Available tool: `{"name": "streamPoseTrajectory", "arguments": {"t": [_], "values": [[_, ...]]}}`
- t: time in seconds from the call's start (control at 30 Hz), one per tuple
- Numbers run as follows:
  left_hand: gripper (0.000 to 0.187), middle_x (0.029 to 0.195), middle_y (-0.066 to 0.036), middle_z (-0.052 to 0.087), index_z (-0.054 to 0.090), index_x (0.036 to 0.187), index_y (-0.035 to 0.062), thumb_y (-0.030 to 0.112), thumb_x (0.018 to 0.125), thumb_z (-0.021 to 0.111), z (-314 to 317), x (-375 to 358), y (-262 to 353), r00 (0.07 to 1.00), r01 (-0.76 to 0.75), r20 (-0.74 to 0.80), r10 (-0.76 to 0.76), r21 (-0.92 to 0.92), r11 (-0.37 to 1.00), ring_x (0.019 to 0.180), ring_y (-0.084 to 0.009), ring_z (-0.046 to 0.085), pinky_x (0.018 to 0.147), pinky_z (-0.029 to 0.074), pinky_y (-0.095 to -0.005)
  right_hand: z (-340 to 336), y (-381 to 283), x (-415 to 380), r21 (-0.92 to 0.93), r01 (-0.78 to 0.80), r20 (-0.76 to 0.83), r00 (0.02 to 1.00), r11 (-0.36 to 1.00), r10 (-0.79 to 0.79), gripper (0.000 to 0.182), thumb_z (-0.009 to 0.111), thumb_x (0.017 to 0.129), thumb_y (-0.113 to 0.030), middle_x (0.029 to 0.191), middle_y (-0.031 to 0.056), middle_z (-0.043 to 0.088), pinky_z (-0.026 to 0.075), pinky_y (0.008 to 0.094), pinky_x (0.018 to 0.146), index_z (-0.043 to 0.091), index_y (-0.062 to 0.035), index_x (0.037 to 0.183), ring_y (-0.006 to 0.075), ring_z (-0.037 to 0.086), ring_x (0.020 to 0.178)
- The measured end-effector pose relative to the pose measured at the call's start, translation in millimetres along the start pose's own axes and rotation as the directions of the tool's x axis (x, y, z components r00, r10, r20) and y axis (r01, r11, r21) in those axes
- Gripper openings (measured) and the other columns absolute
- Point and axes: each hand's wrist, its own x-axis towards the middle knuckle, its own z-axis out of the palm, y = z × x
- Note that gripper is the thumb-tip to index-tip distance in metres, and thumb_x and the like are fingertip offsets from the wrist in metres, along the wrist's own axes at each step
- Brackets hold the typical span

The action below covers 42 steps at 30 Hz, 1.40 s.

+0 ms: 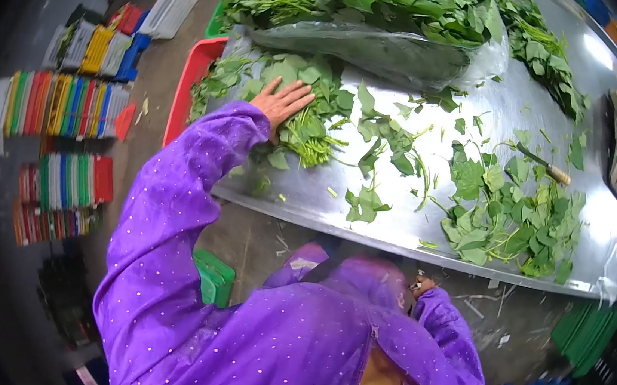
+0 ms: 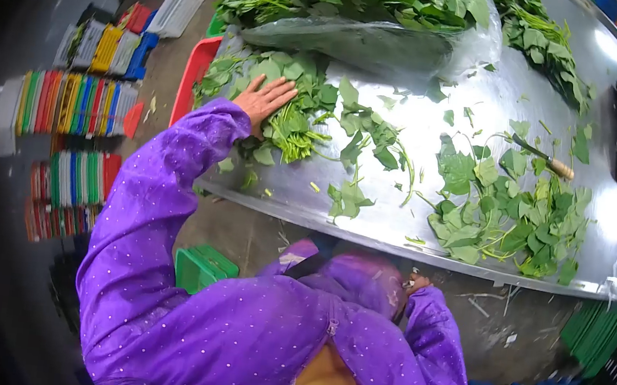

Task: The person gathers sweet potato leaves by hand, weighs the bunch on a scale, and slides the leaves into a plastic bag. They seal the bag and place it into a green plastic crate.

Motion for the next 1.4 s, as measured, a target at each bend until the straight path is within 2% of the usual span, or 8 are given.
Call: {"name": "streamPoseTrajectory", "arguments": {"t": [0.4, 0.77, 0.9, 1.03, 1.17, 1.27, 1.3, 1.4], "values": [[0.128, 0.139, -0.012, 0.027, 0.009, 0.141, 0.0091, 0.035, 0.041, 0.085, 27, -8, -29, 0.987, -0.161, -0.046, 0.155, -0.264, 0.951, 0.129, -0.0308, 0.026, 0.104, 0.022, -0.0465, -15, -70, 8, -0.312, -0.157, 0.02, 0.985, 0.937, 0.172, 0.052, 0.058, 0.076, -0.039, 0.136, 0.0167, 0.03, 0.016, 0.0568, 0.103, 0.048, -0.021, 0.124, 0.0345, 0.025, 0.128], [0.123, 0.117, -0.014, 0.046, 0.004, 0.142, 0.0148, 0.042, 0.05, 0.081, 69, -43, -20, 0.927, 0.259, -0.146, -0.344, -0.415, 0.872, 0.109, -0.0324, 0.044, 0.089, 0.034, -0.0518, -35, -138, -28, 0.041, 0.091, 0.117, 0.989, 0.995, -0.095, 0.055, 0.073, 0.068, -0.019, 0.11, 0.0183, 0.052, 0.045, 0.0381, 0.081, 0.05, -0.0073, 0.116, 0.0305, 0.053, 0.101], [0.125, 0.121, -0.018, 0.044, 0.005, 0.142, 0.0125, 0.048, 0.049, 0.081, 53, -76, 3, 0.823, 0.548, 0.195, -0.534, -0.523, 0.653, 0.111, -0.0338, 0.044, 0.091, 0.036, -0.0524, -196, -323, -109, 0.849, 0.11, 0.171, 0.868, 0.516, -0.466, 0.033, 0.054, 0.087, -0.009, 0.111, 0.0122, 0.057, 0.043, 0.0305, 0.089, 0.047, 0.0038, 0.116, 0.0183, 0.054, 0.102], [0.12, 0.134, -0.021, 0.034, 0.016, 0.139, 0.0041, 0.051, 0.048, 0.08, 62, -97, -51, 0.92, 0.28, 0.082, -0.382, -0.82, 0.499, 0.125, -0.0341, 0.033, 0.101, 0.029, -0.0489, -223, -408, -70, 0.971, 0.137, -0.043, 0.909, 0.198, -0.416, 0.043, 0.056, 0.086, -0.025, 0.111, 0.0146, 0.056, 0.041, 0.0307, 0.09, 0.047, 0.0057, 0.116, 0.0192, 0.053, 0.101], [0.117, 0.137, -0.022, 0.03, 0.019, 0.138, 0.002, 0.052, 0.051, 0.078, 76, -93, -94, 0.901, 0.314, -0.07, -0.427, -0.573, 0.757, 0.127, -0.0335, 0.029, 0.104, 0.024, -0.0453, -193, -475, -18, 0.964, 0.18, -0.129, 0.96, 0.195, -0.251, 0.055, 0.063, 0.082, -0.027, 0.114, 0.0187, 0.053, 0.04, 0.0316, 0.092, 0.043, 0.0091, 0.118, 0.023, 0.051, 0.108], [0.108, 0.132, -0.02, 0.037, 0.019, 0.137, 0.0, 0.037, 0.056, 0.081, 128, -91, -91, 0.945, 0.193, 0.002, -0.328, -0.811, 0.552, 0.124, -0.0298, 0.034, 0.104, 0.027, -0.0404, -178, -506, 2, 0.997, 0.028, -0.012, 0.976, 0.068, -0.216, 0.057, 0.065, 0.08, -0.028, 0.111, 0.0178, 0.054, 0.042, 0.0319, 0.089, 0.044, 0.0089, 0.118, 0.0225, 0.053, 0.102], [0.099, 0.128, -0.018, 0.042, 0.02, 0.136, -0.0009, 0.02, 0.061, 0.08, 132, -93, -80, 0.956, 0.088, 0.043, -0.29, -0.985, 0.145, 0.116, -0.0261, 0.043, 0.101, 0.031, -0.0373, -179, -516, 5, 0.999, -0.034, 0.038, 0.975, 0.024, -0.217, 0.057, 0.065, 0.08, -0.028, 0.11, 0.0174, 0.055, 0.042, 0.032, 0.087, 0.044, 0.0088, 0.118, 0.0224, 0.054, 0.1], [0.085, 0.121, -0.014, 0.048, 0.028, 0.131, 0.0004, 0.009, 0.063, 0.078, 124, -120, -26, 0.939, -0.002, 0.076, -0.335, -0.974, -0.225, 0.11, -0.0223, 0.048, 0.096, 0.038, -0.0349, -196, -545, -10, 0.985, -0.048, 0.004, 0.966, -0.166, -0.257, 0.06, 0.067, 0.079, -0.029, 0.108, 0.016, 0.056, 0.045, 0.0325, 0.083, 0.043, 0.0095, 0.118, 0.022, 0.057, 0.095]]}}
